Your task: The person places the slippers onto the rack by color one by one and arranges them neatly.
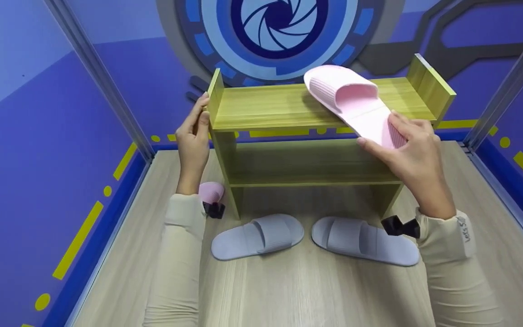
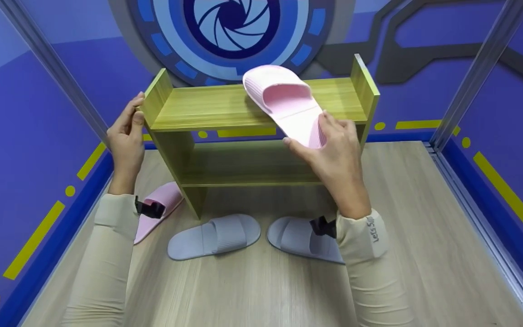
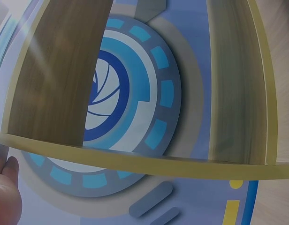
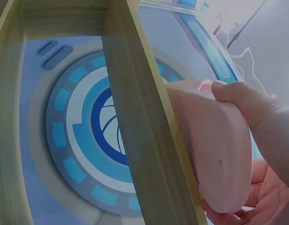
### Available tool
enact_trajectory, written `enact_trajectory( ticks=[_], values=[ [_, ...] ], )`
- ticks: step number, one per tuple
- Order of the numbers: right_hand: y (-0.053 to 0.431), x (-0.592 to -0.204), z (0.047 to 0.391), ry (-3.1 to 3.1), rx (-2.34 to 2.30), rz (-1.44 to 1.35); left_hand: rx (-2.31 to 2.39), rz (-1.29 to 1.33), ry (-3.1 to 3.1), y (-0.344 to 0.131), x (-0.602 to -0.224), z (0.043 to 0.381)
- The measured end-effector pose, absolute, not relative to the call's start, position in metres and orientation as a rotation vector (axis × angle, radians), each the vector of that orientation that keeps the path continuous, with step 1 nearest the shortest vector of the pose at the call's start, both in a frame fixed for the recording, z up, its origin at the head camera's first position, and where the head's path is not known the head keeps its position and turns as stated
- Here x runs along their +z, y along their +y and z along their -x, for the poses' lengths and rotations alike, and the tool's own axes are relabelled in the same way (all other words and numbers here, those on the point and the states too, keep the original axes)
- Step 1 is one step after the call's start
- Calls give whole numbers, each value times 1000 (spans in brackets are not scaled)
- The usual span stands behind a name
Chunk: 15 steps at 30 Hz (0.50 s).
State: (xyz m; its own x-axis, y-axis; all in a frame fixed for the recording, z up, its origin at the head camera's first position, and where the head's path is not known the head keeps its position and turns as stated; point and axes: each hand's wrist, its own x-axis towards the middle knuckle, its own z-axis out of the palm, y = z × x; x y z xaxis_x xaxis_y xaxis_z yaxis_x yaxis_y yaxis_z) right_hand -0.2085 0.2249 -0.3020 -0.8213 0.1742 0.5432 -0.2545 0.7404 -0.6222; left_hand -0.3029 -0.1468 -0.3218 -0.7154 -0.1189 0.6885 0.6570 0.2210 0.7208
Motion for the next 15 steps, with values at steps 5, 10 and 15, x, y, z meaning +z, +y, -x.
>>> enact_trajectory(
  ticks=[5,10,15],
  values=[
    [218,-298,211,-2358,936,-54,-1552,487,-1868,-146,-321,303],
    [211,-294,214,-2350,908,-46,-1554,488,-1875,-146,-321,303],
    [203,-291,220,-2337,850,-37,-1554,491,-1868,-146,-321,303]
  ],
)
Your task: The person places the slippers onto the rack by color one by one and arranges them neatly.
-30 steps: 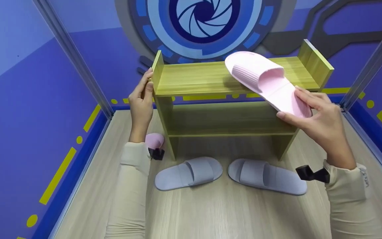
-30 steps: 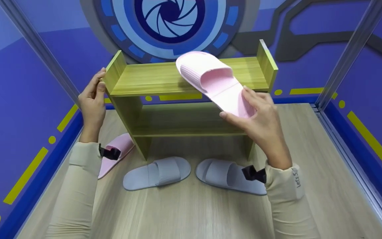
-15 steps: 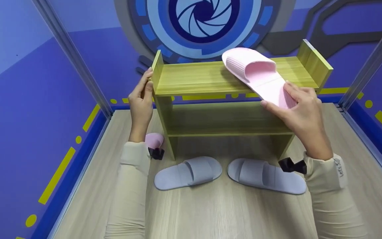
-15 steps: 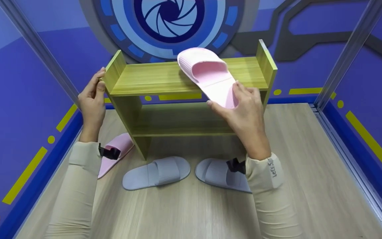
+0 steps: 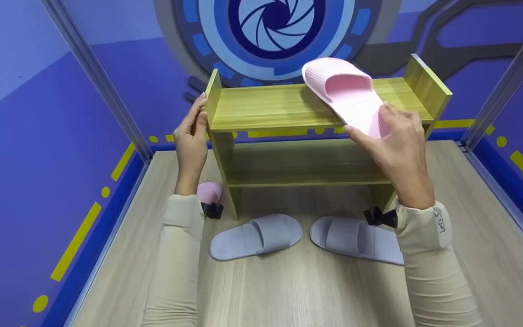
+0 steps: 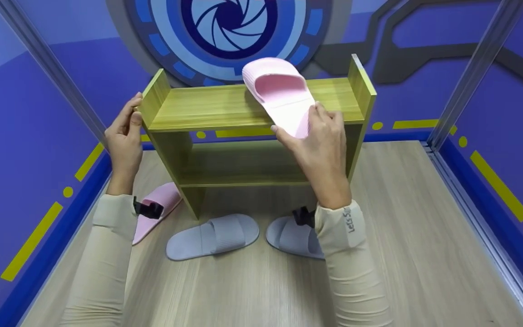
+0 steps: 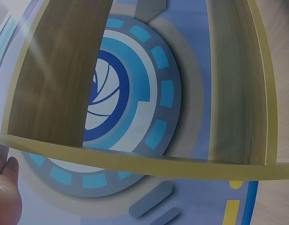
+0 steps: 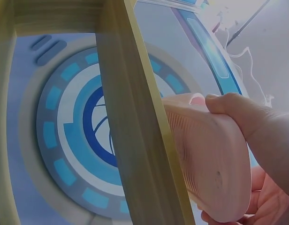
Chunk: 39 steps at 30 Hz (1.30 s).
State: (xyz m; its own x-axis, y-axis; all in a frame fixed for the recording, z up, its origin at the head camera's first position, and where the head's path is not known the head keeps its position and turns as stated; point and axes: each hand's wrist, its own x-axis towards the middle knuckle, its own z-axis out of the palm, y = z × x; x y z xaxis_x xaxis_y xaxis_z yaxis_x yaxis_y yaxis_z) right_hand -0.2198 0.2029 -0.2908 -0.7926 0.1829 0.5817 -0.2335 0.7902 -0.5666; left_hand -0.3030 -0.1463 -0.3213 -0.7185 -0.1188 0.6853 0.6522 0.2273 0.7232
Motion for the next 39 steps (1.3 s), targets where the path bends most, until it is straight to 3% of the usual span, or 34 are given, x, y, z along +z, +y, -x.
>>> enact_trajectory(
  ticks=[39],
  values=[
    [178,-285,245,-2419,651,112,-1581,489,-1838,-145,-322,303]
  ],
)
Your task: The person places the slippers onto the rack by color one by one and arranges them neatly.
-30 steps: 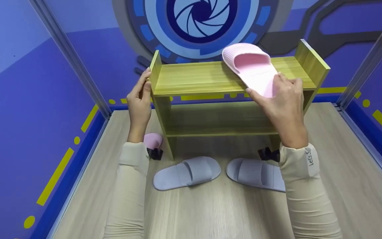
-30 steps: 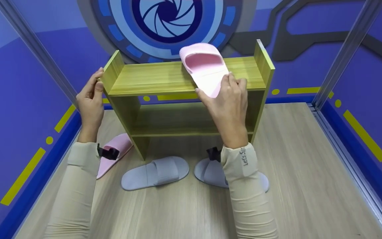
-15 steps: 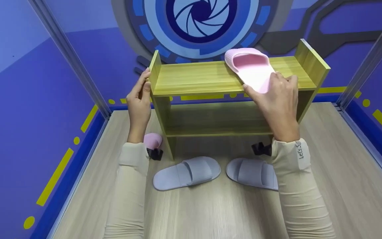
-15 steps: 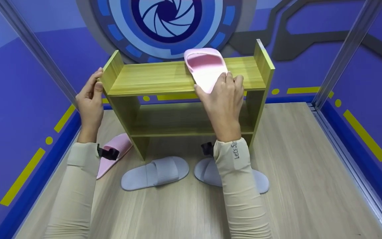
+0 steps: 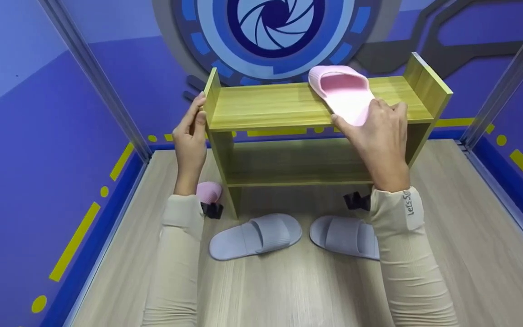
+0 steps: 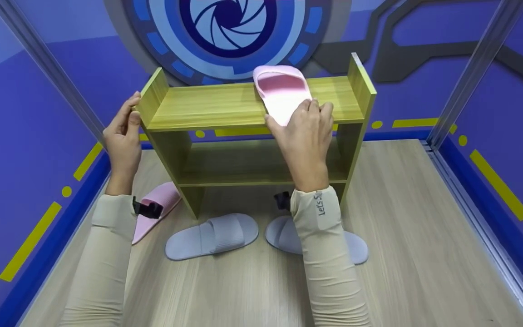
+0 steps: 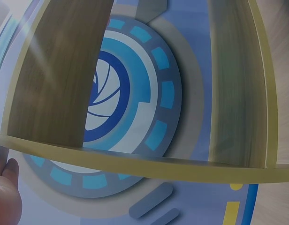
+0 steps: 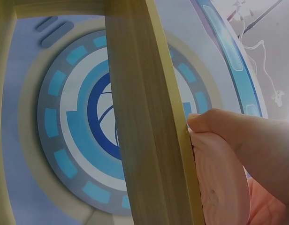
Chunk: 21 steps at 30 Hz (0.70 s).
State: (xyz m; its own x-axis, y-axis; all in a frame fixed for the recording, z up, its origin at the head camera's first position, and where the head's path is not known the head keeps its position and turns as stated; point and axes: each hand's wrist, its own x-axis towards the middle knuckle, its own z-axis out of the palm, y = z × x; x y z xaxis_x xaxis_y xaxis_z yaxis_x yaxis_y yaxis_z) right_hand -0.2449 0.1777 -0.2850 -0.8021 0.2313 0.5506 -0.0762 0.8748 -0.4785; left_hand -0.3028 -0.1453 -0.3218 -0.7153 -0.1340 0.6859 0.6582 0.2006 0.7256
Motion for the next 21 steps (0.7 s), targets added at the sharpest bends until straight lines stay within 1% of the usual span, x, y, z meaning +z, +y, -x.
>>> enact_trajectory(
  ticks=[8,16,21],
  values=[
    [184,-282,239,-2491,718,39,-1575,491,-1834,-145,-322,304],
    [196,-279,234,-2530,754,-139,-1574,479,-1849,-145,-322,306],
    [192,-280,235,-2519,786,-59,-1583,463,-1852,-143,-317,300]
  ],
)
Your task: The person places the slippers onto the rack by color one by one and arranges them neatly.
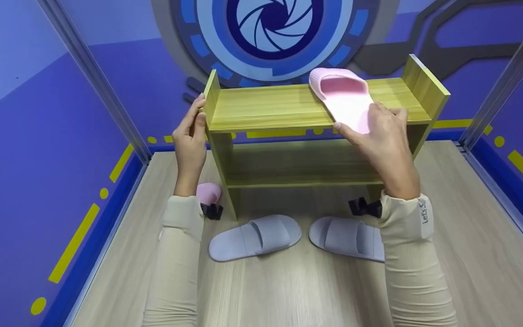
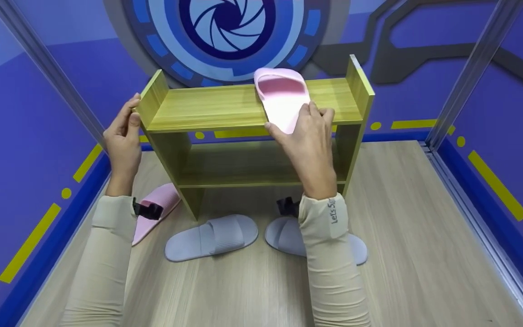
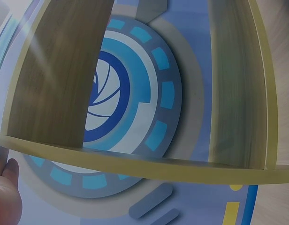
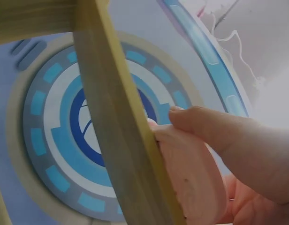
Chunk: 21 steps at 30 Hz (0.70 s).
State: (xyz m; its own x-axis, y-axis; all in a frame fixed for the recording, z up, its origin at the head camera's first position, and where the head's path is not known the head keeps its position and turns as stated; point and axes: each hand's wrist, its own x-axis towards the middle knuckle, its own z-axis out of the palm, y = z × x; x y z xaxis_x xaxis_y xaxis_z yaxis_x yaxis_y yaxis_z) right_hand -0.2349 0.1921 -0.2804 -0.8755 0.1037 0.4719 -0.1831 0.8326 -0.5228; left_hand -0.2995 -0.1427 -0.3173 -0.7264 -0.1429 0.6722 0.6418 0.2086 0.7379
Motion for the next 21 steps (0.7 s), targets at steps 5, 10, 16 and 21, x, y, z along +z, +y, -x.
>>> enact_trajectory(
  ticks=[5,10,16,21],
  values=[
    [186,-286,237,-2459,801,17,-1586,467,-1861,-138,-307,287],
    [182,-292,240,-2383,781,29,-1586,460,-1852,-138,-310,289],
    [180,-301,244,-2278,770,2,-1587,470,-1829,-143,-320,302],
    [179,-306,246,-2201,762,-32,-1579,488,-1824,-144,-322,304]
  ],
)
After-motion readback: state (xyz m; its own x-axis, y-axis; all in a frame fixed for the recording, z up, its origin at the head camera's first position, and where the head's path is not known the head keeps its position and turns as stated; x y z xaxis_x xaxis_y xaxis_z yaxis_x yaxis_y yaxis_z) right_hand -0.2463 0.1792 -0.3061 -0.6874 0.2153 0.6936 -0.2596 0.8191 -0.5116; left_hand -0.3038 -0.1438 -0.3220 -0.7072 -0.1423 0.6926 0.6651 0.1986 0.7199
